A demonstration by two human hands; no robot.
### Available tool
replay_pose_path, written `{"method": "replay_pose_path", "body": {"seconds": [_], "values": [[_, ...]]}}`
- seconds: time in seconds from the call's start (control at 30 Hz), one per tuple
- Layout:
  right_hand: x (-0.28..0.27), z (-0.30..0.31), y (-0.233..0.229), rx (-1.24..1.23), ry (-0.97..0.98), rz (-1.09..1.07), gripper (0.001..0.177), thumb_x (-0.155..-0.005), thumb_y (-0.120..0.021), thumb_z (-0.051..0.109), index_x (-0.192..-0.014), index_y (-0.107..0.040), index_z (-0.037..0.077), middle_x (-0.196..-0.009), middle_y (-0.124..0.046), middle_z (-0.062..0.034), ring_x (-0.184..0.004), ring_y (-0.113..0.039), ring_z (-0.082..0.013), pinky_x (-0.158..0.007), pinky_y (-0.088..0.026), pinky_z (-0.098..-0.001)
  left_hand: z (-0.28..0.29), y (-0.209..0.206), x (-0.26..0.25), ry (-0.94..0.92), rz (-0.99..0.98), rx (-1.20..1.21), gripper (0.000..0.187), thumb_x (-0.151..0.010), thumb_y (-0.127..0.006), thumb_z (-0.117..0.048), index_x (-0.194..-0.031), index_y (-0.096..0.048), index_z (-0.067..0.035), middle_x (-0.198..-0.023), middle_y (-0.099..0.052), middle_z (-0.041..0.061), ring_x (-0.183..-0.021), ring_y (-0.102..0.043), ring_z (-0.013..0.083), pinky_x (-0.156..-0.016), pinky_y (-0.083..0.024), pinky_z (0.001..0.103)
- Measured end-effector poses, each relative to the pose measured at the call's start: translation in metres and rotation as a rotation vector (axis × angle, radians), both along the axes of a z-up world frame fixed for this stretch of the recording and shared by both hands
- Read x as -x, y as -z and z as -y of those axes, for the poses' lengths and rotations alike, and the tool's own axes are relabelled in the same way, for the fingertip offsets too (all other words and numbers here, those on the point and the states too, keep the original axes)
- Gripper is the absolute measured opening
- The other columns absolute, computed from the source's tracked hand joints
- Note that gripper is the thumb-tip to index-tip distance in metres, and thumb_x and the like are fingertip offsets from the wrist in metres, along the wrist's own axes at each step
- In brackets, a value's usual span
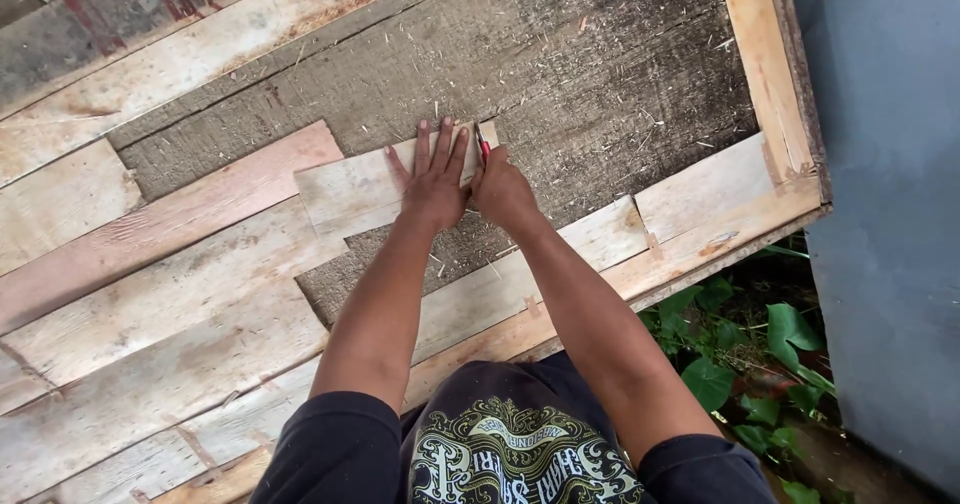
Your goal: Using a utility knife to score and trim thin wood strips on a wooden workbench.
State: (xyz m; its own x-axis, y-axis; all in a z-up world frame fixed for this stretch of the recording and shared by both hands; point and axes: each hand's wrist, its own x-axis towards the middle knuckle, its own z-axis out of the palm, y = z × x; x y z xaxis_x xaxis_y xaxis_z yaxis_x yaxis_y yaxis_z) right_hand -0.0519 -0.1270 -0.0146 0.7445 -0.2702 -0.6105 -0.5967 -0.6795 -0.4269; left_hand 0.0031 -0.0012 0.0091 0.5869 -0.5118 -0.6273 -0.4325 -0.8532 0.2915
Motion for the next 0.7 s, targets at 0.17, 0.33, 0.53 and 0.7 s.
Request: {"method": "replay_pose_path", "body": {"seconds": [0.17,0.33,0.53,0.7], "values": [[0.001,0.004,0.013,-0.012,-0.035,-0.058,0.041,-0.105,-0.040,0.028,-0.127,-0.039,-0.007,-0.103,-0.068,-0.0336,-0.100,-0.070,-0.0542,-0.076,-0.059,-0.0618,0.002,-0.008,0.002,0.001,0.001,-0.018,0.079,-0.107,-0.042,-0.047,-0.166,0.007,-0.028,-0.171,0.022,-0.004,-0.154,0.028,0.0305,-0.114,0.019,0.077],[0.022,-0.004,-0.010,-0.056,0.013,-0.155,0.041,-0.104,-0.038,0.032,-0.127,-0.040,-0.002,-0.106,-0.068,-0.0323,-0.102,-0.070,-0.0535,-0.077,-0.058,-0.0620,0.002,-0.010,0.003,0.013,0.010,-0.030,0.079,-0.107,-0.040,-0.048,-0.166,0.008,-0.027,-0.171,0.024,-0.004,-0.153,0.029,0.0308,-0.114,0.019,0.077],[0.062,-0.011,-0.004,-0.079,-0.031,-0.121,0.036,-0.104,-0.033,0.029,-0.121,-0.042,-0.002,-0.105,-0.068,-0.0346,-0.100,-0.069,-0.0562,-0.078,-0.058,-0.0608,0.004,-0.013,0.007,-0.027,0.020,-0.053,0.074,-0.107,-0.032,-0.052,-0.166,0.006,-0.029,-0.171,0.021,-0.006,-0.154,0.029,0.0268,-0.114,0.021,0.073],[0.075,-0.012,0.015,-0.043,-0.040,-0.081,0.032,-0.105,-0.033,0.027,-0.118,-0.042,-0.001,-0.101,-0.068,-0.0355,-0.096,-0.070,-0.0572,-0.075,-0.058,-0.0616,0.006,-0.006,0.006,0.008,0.057,-0.086,0.077,-0.107,-0.032,-0.055,-0.166,0.010,-0.028,-0.171,0.025,-0.003,-0.153,0.030,0.0292,-0.113,0.021,0.077]]}}
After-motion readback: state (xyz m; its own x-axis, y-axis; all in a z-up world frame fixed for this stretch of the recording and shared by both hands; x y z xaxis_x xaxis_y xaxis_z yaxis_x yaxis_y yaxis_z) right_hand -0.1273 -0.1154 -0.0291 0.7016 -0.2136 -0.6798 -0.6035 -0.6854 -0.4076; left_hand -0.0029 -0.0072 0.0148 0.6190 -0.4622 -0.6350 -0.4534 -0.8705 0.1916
